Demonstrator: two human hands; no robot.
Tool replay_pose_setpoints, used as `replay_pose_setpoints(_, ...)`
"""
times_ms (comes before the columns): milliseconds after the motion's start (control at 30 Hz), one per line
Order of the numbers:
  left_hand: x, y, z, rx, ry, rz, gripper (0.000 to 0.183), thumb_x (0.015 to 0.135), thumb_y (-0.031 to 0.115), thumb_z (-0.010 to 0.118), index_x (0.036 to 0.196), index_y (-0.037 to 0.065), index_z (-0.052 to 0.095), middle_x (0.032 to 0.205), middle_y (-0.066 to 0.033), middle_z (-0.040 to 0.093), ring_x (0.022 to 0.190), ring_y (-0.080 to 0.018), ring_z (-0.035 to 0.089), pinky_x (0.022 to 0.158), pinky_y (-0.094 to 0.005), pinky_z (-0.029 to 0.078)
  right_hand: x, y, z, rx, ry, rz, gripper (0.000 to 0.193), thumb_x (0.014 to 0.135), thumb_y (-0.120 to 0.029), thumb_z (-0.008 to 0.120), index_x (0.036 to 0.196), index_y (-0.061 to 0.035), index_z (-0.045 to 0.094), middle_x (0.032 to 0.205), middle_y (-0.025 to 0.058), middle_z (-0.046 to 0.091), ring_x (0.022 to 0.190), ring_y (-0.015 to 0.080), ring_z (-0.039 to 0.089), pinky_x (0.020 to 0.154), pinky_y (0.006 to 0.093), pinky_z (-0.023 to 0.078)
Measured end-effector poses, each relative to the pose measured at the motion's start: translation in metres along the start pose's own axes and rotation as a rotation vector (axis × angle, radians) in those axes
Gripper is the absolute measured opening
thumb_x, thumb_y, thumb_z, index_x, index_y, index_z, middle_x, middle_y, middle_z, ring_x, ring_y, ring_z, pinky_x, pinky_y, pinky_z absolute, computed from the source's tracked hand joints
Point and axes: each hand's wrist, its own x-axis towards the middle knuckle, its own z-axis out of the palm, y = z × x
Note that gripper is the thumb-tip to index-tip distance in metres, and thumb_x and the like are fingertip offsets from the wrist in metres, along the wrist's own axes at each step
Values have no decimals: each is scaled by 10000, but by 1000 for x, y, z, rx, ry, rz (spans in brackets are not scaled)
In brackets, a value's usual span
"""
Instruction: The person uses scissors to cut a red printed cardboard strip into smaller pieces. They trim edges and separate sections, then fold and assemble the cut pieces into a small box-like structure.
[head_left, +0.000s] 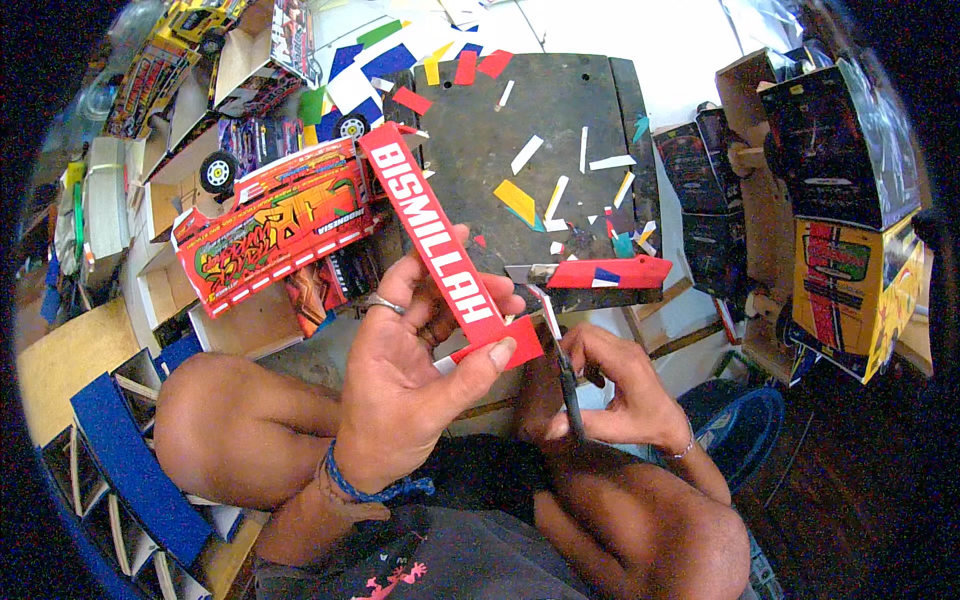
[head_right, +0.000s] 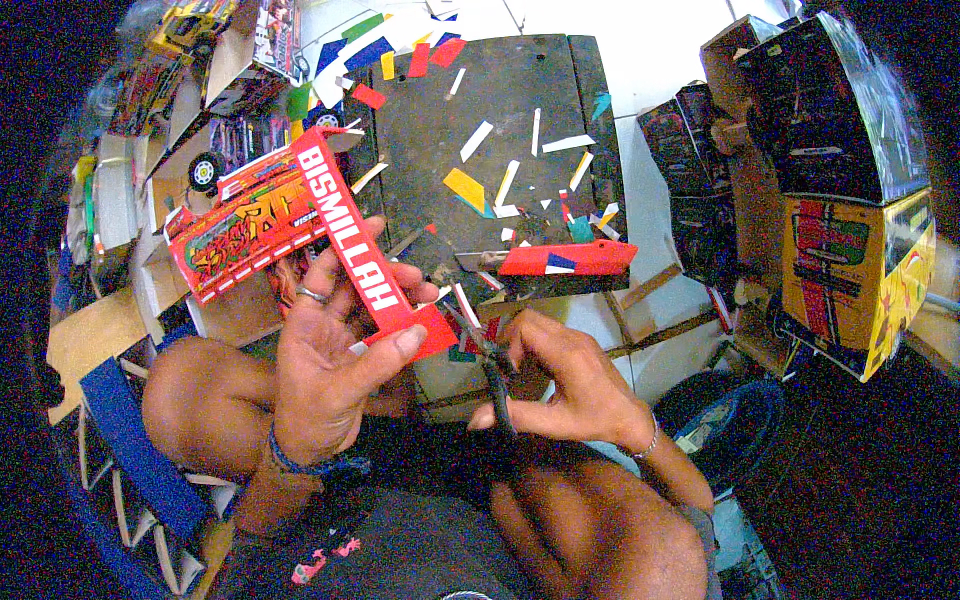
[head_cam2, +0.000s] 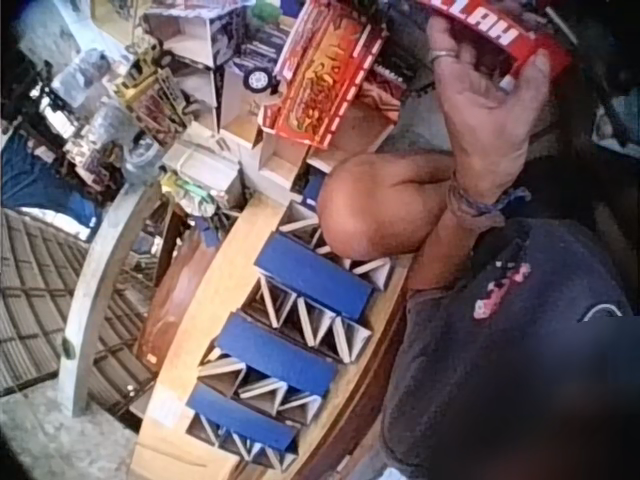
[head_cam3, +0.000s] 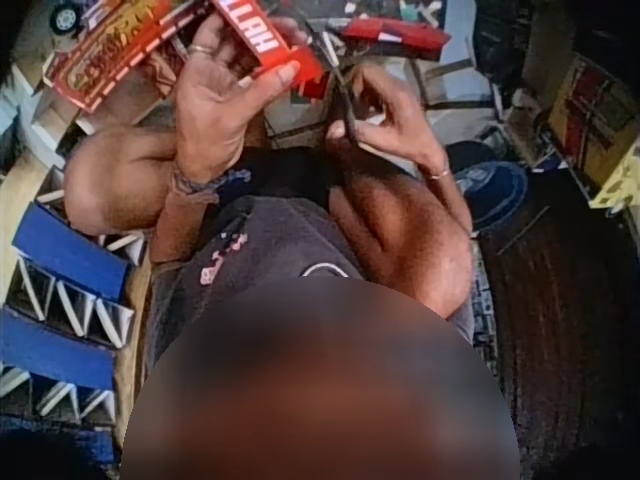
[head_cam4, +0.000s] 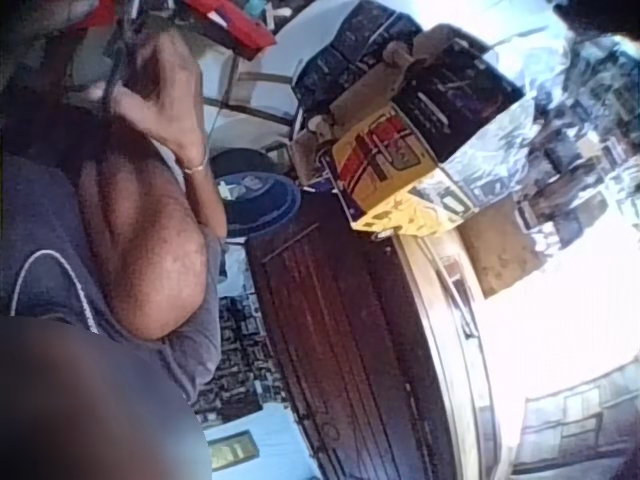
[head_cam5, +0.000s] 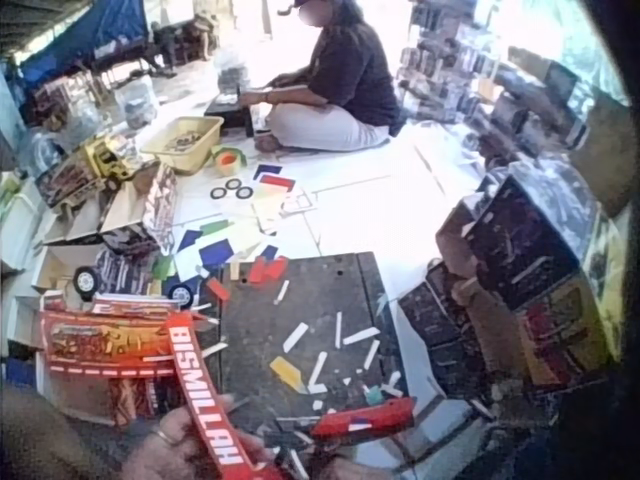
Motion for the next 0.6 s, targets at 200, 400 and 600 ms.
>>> replay_pose_setpoints(200, 3, -5, 0, 115, 89, 80, 706, 880, -7, 702, 1478, 24, 328, 1250, -129, 593, 1162, -194, 598, 1004, -345, 506, 0, 1, -3, -263, 112, -23, 484, 717, -349, 855, 950, -35, 569, 909, 115, 588, 788, 297, 621, 690, 387, 504)
replay_pose_setpoints(400, 4, -2, 2, 138, 105, -22, 476, 991, 70, 612, 1401, -7, 384, 1246, -147, 607, 1105, -168, 620, 961, -307, 519, -2, -3, -11, -311, 124, -91, 516, 731, -313, 819, 1081, -16, 582, 1042, 134, 594, 852, 324, 646, 729, 401, 530)
replay_pose_setpoints(600, 5, -3, 4, 202, 145, 112, 334, 1033, 67, 529, 1332, -75, 478, 1271, -164, 622, 1001, -181, 684, 899, -311, 555, -9, -9, -19, -440, 96, 44, 522, 744, -277, 815, 1119, -21, 557, 1148, 151, 569, 963, 360, 634, 771, 421, 534)
